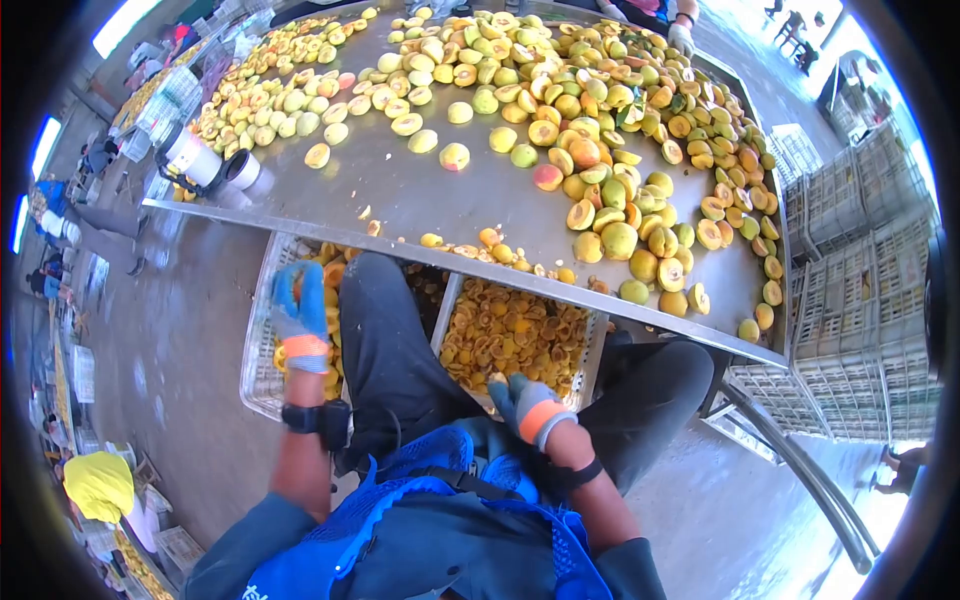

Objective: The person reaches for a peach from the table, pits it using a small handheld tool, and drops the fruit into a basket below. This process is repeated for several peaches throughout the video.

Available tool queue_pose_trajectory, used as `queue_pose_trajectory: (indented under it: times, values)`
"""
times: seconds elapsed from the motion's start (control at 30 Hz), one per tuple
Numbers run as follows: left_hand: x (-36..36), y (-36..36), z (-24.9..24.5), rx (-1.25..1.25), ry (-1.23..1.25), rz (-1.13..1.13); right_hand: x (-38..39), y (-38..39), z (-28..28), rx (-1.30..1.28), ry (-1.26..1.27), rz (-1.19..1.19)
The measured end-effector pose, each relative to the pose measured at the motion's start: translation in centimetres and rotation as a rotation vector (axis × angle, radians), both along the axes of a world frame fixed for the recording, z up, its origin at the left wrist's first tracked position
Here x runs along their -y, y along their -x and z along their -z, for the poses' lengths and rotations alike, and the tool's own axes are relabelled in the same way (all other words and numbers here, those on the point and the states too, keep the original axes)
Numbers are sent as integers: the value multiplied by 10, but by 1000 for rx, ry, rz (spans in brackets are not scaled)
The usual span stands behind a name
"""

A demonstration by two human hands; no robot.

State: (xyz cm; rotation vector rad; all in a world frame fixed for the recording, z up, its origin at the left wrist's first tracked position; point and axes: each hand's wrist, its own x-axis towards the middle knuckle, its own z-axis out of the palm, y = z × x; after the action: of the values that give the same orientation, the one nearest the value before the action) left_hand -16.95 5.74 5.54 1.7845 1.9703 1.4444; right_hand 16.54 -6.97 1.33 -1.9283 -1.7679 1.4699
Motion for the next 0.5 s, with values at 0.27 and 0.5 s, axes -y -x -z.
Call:
queue_pose_trajectory:
  times: [0.27, 0.5]
  values:
    - [-44, -138, -30, -186, 81, 578, 7, -6, 23, -151, -137, 139]
    - [-124, -309, 46, -259, 263, 798, 19, -28, 23, -230, -214, 319]
